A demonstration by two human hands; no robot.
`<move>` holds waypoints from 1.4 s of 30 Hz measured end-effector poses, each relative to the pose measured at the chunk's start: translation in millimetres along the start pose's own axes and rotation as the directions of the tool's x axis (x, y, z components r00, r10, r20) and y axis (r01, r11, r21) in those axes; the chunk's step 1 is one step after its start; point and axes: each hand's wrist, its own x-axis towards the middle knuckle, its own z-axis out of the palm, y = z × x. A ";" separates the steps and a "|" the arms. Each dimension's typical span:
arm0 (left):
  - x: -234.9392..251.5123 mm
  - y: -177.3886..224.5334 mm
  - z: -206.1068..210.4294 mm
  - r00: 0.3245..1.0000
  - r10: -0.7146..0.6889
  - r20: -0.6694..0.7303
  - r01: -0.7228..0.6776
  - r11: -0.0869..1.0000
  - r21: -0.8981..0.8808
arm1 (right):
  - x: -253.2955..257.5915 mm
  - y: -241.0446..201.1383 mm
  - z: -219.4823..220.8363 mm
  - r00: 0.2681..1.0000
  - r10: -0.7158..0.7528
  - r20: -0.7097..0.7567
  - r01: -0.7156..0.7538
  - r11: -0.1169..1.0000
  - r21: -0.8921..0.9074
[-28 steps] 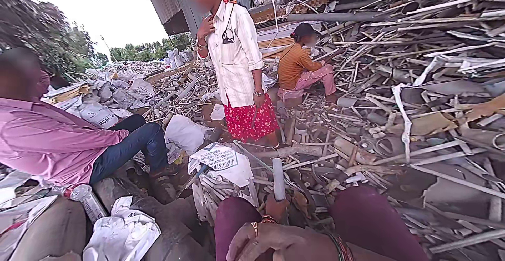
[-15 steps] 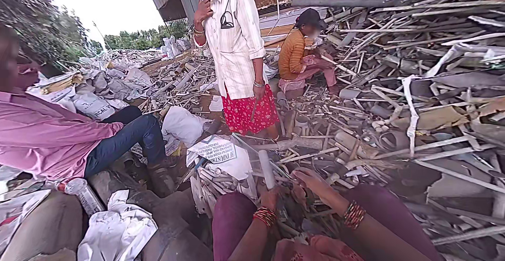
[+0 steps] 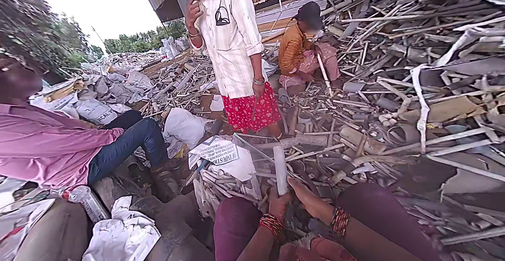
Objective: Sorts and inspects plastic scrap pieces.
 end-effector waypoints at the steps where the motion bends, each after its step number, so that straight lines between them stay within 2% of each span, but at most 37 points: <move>1: -2.7 5.4 -1.8 1.000 -0.003 0.010 0.003 1.000 0.026 | 1.4 -0.1 2.7 1.000 0.006 -0.009 -0.006 0.999 0.035; 4: 2.2 0.4 -10.4 1.000 -0.005 0.022 0.005 1.000 0.029 | -3.3 -4.4 9.8 1.000 0.000 -0.024 0.003 0.994 0.114; 9: 13.4 -19.8 -18.7 0.996 -0.014 0.091 0.019 0.998 -0.062 | -7.1 -11.6 11.4 0.996 -0.057 -0.067 0.066 0.988 0.142; 15: 20.5 -32.4 -19.0 0.993 0.008 0.114 0.000 0.998 -0.068 | 11.0 -0.3 5.9 0.995 -0.077 -0.060 0.083 0.992 0.098; 20: 20.2 -33.5 -17.8 0.989 -0.038 0.145 0.059 0.988 -0.143 | 12.9 2.8 2.9 0.994 -0.102 -0.047 0.106 0.992 0.075; 26: 26.9 -48.9 -16.9 0.978 0.028 0.208 0.013 0.981 -0.192 | 13.8 5.1 -4.7 0.968 -0.248 -0.024 0.247 0.968 -0.055; 30: -2.9 -6.5 -6.4 0.986 0.019 0.168 0.006 0.990 -0.142 | 19.4 2.6 -9.7 0.923 -0.372 -0.096 0.361 0.926 -0.112; 33: -5.4 -5.7 -4.3 0.990 0.011 0.141 0.003 0.995 -0.098 | 15.7 -9.3 -17.7 0.893 -0.426 -0.145 0.407 0.902 -0.146; 37: 5.1 -16.8 -6.2 0.994 0.041 0.099 -0.047 0.997 0.059 | 13.0 -17.2 -23.2 0.916 -0.342 -0.209 0.354 0.935 0.021; 39: 5.3 -14.2 -6.4 0.993 0.054 0.106 -0.068 0.988 0.138 | 9.5 -19.8 -22.4 0.947 -0.261 -0.189 0.291 0.944 0.154; 42: 4.5 -11.1 -7.1 0.992 0.079 0.102 -0.103 0.963 0.249 | 2.2 -25.1 -20.1 0.976 -0.148 -0.159 0.186 0.948 0.258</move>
